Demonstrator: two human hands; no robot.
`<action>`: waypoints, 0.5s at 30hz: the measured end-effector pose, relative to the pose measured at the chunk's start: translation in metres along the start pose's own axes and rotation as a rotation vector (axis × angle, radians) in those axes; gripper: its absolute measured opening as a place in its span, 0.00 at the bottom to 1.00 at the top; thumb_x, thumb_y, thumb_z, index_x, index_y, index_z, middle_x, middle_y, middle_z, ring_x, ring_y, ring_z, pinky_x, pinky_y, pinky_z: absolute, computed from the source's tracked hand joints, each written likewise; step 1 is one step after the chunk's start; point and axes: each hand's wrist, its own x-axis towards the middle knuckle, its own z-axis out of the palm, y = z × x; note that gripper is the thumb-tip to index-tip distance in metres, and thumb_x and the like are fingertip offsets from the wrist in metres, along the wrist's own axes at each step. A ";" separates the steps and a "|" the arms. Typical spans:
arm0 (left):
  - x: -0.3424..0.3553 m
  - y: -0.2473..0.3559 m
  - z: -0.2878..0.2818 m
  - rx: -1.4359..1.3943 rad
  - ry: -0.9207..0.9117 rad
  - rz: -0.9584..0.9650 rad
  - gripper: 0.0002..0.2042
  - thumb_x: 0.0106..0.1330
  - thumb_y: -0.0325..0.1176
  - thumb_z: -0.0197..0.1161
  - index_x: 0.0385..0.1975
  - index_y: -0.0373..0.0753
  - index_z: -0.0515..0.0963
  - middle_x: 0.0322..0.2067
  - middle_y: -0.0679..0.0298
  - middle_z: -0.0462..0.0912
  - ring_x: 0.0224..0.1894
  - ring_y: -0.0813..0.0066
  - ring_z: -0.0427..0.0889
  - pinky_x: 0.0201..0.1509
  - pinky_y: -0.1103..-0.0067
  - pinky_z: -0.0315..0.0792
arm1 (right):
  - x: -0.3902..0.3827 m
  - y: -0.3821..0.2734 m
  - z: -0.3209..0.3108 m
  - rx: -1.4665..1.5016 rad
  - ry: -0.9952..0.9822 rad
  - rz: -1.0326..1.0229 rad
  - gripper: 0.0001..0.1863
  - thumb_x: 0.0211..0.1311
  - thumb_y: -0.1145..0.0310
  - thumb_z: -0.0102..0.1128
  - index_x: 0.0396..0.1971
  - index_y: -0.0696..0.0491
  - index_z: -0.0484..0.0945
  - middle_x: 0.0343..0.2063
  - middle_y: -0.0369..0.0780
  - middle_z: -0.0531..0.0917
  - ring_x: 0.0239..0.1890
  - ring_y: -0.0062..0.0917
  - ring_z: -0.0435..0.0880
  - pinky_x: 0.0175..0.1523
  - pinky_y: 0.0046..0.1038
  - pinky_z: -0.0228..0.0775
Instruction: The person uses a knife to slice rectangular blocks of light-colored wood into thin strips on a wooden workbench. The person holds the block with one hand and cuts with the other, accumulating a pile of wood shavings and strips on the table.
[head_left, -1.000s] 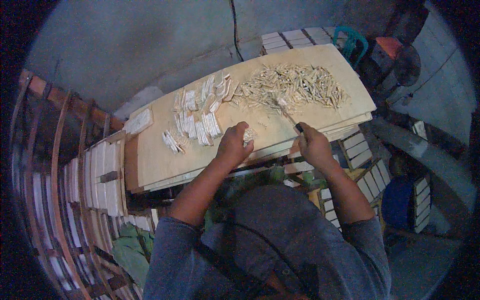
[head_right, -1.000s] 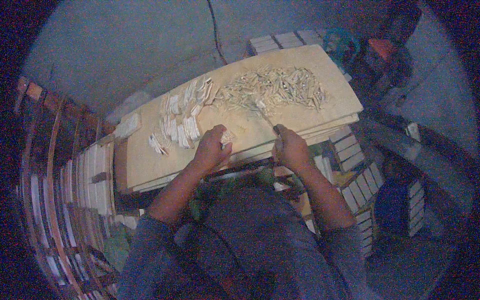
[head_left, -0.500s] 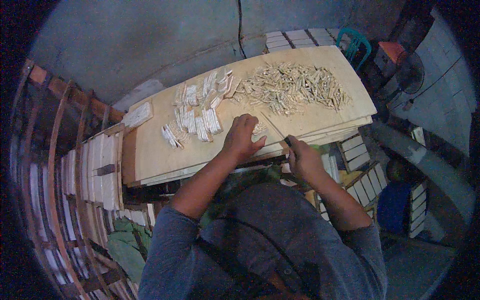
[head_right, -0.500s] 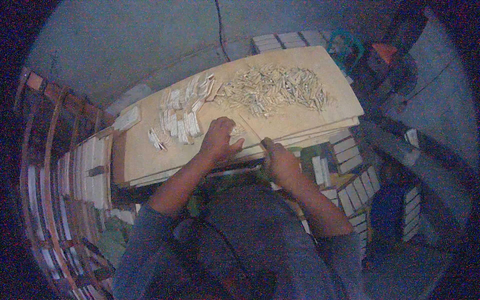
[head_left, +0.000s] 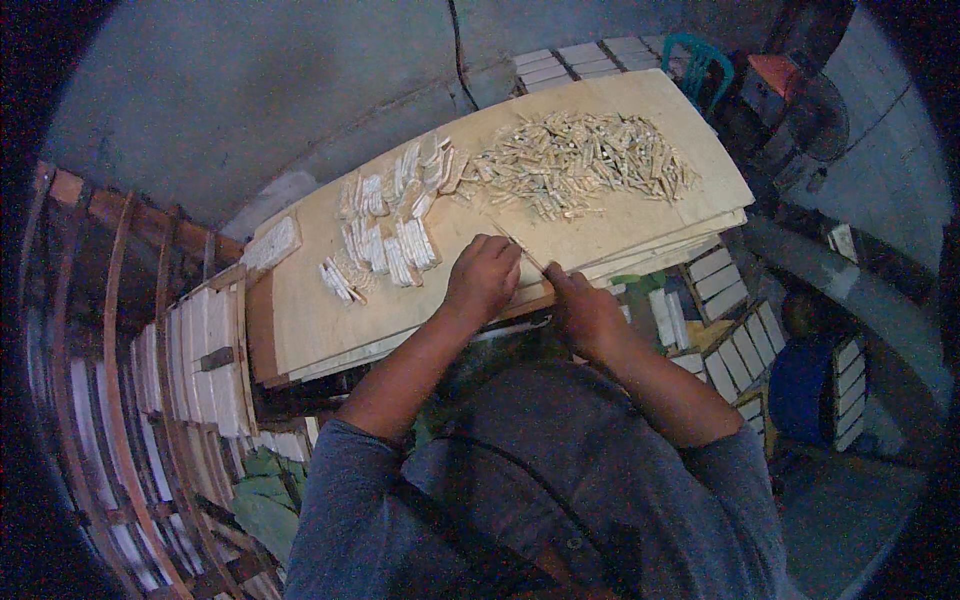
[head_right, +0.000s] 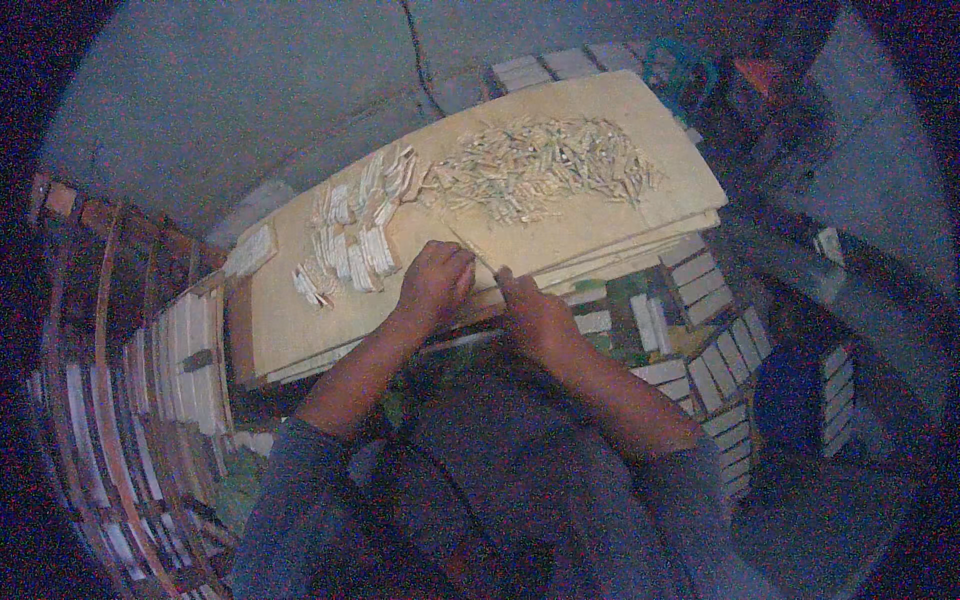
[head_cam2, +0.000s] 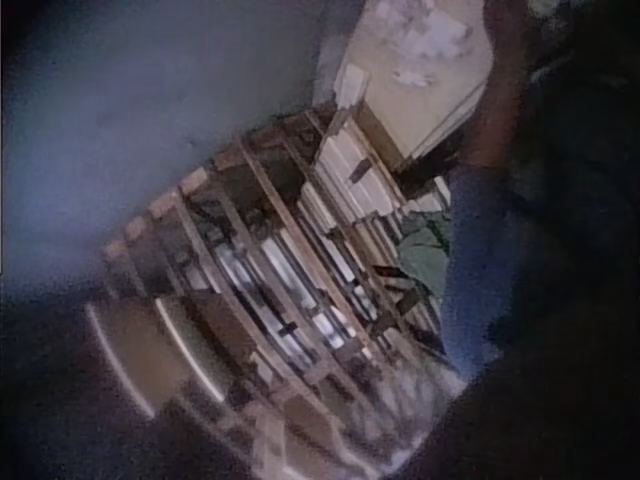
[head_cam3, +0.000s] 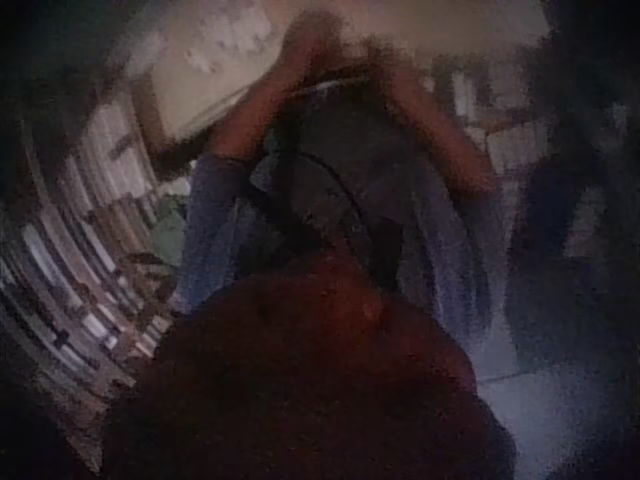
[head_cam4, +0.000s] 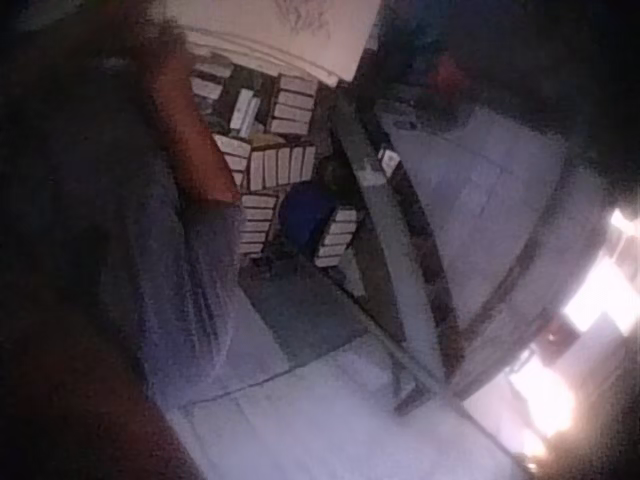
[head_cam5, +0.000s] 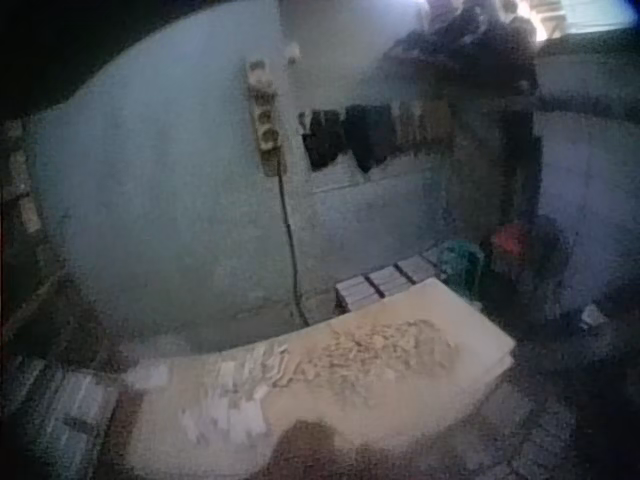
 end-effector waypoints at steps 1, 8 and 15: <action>-0.001 -0.001 0.001 -0.007 0.005 -0.004 0.12 0.61 0.30 0.68 0.44 0.37 0.83 0.40 0.54 0.84 0.47 0.50 0.81 0.52 0.60 0.79 | -0.009 0.009 0.006 0.005 0.026 -0.005 0.30 0.68 0.70 0.57 0.70 0.53 0.67 0.48 0.56 0.83 0.43 0.56 0.87 0.46 0.53 0.81; -0.004 -0.006 0.008 -0.036 0.003 -0.019 0.10 0.61 0.31 0.68 0.41 0.38 0.83 0.39 0.55 0.84 0.44 0.50 0.81 0.51 0.60 0.78 | -0.021 0.022 -0.007 0.197 0.146 -0.096 0.29 0.65 0.71 0.58 0.68 0.51 0.72 0.47 0.55 0.83 0.40 0.57 0.86 0.45 0.52 0.80; -0.002 0.002 -0.001 -0.002 0.023 -0.001 0.09 0.61 0.29 0.68 0.41 0.38 0.83 0.40 0.56 0.84 0.45 0.51 0.81 0.50 0.61 0.79 | -0.002 0.001 0.005 0.011 -0.040 0.032 0.31 0.70 0.69 0.56 0.72 0.51 0.65 0.49 0.55 0.82 0.47 0.58 0.86 0.48 0.54 0.81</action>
